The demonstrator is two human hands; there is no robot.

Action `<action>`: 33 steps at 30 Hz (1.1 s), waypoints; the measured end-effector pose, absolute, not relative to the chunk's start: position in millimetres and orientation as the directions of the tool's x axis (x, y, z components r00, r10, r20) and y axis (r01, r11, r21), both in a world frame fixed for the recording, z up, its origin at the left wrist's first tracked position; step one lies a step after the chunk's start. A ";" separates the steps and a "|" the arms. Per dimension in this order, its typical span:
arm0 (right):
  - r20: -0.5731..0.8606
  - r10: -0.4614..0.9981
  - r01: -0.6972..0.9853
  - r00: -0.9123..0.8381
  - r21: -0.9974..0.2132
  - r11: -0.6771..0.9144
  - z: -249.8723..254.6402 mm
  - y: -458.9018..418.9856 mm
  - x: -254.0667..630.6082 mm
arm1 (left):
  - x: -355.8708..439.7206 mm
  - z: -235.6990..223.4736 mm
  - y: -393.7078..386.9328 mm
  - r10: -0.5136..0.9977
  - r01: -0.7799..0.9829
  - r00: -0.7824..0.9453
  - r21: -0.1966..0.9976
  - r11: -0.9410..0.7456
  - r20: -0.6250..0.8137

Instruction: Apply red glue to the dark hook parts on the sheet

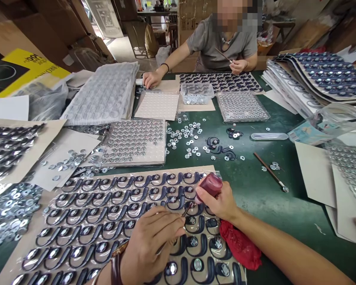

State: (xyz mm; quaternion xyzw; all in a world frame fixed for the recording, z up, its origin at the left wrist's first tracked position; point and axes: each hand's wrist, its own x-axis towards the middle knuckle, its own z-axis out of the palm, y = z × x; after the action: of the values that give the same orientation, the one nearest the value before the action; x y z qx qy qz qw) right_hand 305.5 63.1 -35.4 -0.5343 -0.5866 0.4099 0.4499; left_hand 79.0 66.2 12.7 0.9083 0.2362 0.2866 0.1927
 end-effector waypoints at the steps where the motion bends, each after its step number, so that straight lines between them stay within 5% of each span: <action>1: 0.078 0.997 0.244 -0.031 -0.966 0.083 -37.3 62.5 304.9 | 78.9 12.3 66.7 0.553 0.323 0.718 0.502 -0.802 0.422; 10: 0.089 0.996 0.171 -0.033 -0.981 0.093 -25.1 64.4 314.5 | 76.2 7.3 63.0 0.607 0.322 0.678 0.575 -0.752 0.414; 17: -0.042 0.996 0.163 -0.073 -0.986 -0.029 -13.0 46.9 316.3 | 69.5 17.8 37.8 0.447 0.323 0.754 0.322 -0.890 0.481; 25: 0.022 1.000 0.118 0.010 -0.993 0.021 -37.3 31.4 301.9 | 68.6 8.5 23.6 0.389 0.293 0.803 0.270 -0.917 0.452; 33: 0.053 0.994 0.105 -0.099 -0.992 0.063 -34.3 34.6 301.9 | 75.2 8.1 7.8 0.289 0.292 0.849 0.063 -0.954 0.443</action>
State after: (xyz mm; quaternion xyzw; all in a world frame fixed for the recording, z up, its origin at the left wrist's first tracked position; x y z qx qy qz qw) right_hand 301.9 34.6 -34.3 -0.4870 -0.5640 0.4810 0.4619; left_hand 75.2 7.8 8.1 0.9614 0.1510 0.2300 -0.0036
